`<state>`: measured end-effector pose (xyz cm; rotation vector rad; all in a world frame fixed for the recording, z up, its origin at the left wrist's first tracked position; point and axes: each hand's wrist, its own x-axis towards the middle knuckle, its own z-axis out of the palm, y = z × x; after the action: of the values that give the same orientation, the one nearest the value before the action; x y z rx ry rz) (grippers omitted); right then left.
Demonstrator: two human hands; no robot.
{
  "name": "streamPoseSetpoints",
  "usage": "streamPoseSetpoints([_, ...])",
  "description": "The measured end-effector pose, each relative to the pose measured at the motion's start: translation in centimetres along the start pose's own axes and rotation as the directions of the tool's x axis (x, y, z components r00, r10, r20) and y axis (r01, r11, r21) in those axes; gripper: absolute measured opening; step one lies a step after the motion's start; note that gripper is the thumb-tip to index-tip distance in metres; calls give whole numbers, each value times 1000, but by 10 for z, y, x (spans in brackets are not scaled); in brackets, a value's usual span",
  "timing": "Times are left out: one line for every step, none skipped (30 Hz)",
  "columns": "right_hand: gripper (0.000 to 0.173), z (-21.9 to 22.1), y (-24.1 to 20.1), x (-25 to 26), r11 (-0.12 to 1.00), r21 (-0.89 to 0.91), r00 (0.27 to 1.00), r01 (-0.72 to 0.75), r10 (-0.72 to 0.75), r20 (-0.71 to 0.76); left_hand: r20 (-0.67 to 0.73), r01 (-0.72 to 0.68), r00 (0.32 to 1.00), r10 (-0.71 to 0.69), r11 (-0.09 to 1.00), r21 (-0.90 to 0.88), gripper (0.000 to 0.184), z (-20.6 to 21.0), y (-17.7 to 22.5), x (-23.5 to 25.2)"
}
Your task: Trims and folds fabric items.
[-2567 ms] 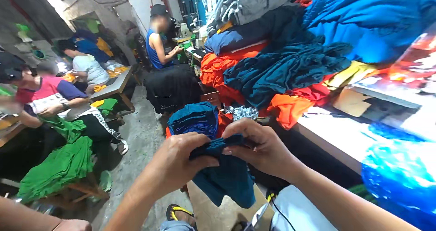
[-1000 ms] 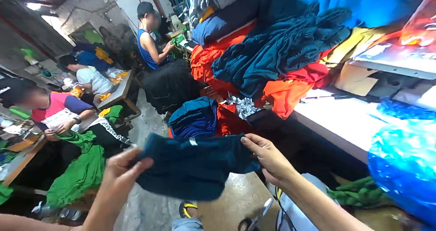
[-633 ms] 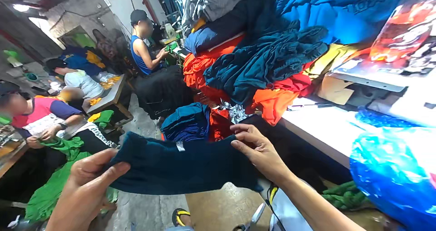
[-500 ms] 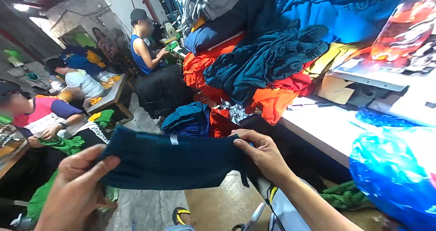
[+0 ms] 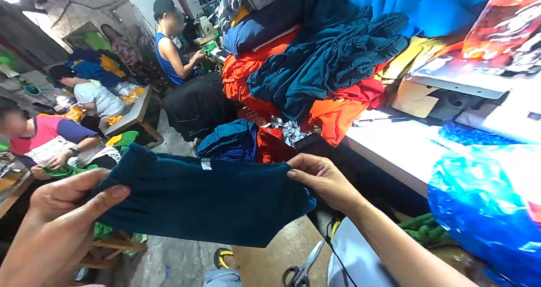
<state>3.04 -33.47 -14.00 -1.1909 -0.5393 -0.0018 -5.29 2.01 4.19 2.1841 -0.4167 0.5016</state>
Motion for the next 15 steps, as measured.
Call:
streamPoseSetpoints([17,-2,0,2,1000,-21,999,3,-2,33,-14,21,1000,-21,1000,-4,7,-1,2,-1])
streamPoseSetpoints([18,-4,-1,4,999,-46,998,14,-11,56,-43,55,998,-55,998,-5,12,0,8,-2])
streamPoseSetpoints([18,-5,-1,6,998,-59,997,28,-24,68,-66,84,994,-84,996,-2,19,2,14,-2])
streamPoseSetpoints([19,-6,-2,7,997,-62,996,39,-35,77,-77,103,992,-102,995,5,24,4,20,-2])
streamPoseSetpoints([20,-6,-2,7,997,-60,995,44,-39,86,-77,107,991,-106,994,16,25,3,24,-2])
streamPoseSetpoints([23,-5,-4,7,998,-61,995,32,-27,94,-64,101,993,-99,995,27,24,-1,24,-1])
streamPoseSetpoints([29,-5,-7,6,998,-67,995,5,2,104,-55,93,994,-91,995,34,24,-6,24,-1])
streamPoseSetpoints([36,-4,-9,6,995,-94,992,-32,43,118,-43,84,996,-83,996,37,23,-8,23,1])
streamPoseSetpoints([39,-4,-8,6,989,-130,987,-74,91,130,-20,69,997,-68,997,47,21,-8,19,3])
streamPoseSetpoints([35,-5,-4,7,978,-178,978,-112,140,152,12,50,999,-51,996,73,18,-5,13,6])
streamPoseSetpoints([25,-7,6,9,962,-224,970,-154,191,152,57,44,997,-52,991,129,13,2,5,10])
streamPoseSetpoints([17,-11,18,13,940,-269,958,-211,254,135,74,77,993,-95,975,209,12,14,-2,14])
streamPoseSetpoints([12,-15,33,16,913,-303,945,-274,314,93,58,179,976,-208,931,319,12,31,-4,19])
streamPoseSetpoints([10,-20,46,20,884,-326,931,-334,364,33,-2,366,914,-407,820,440,11,49,-4,25])
streamPoseSetpoints([10,-26,56,23,856,-342,914,-388,404,-27,-31,497,803,-595,639,587,16,56,-20,34])
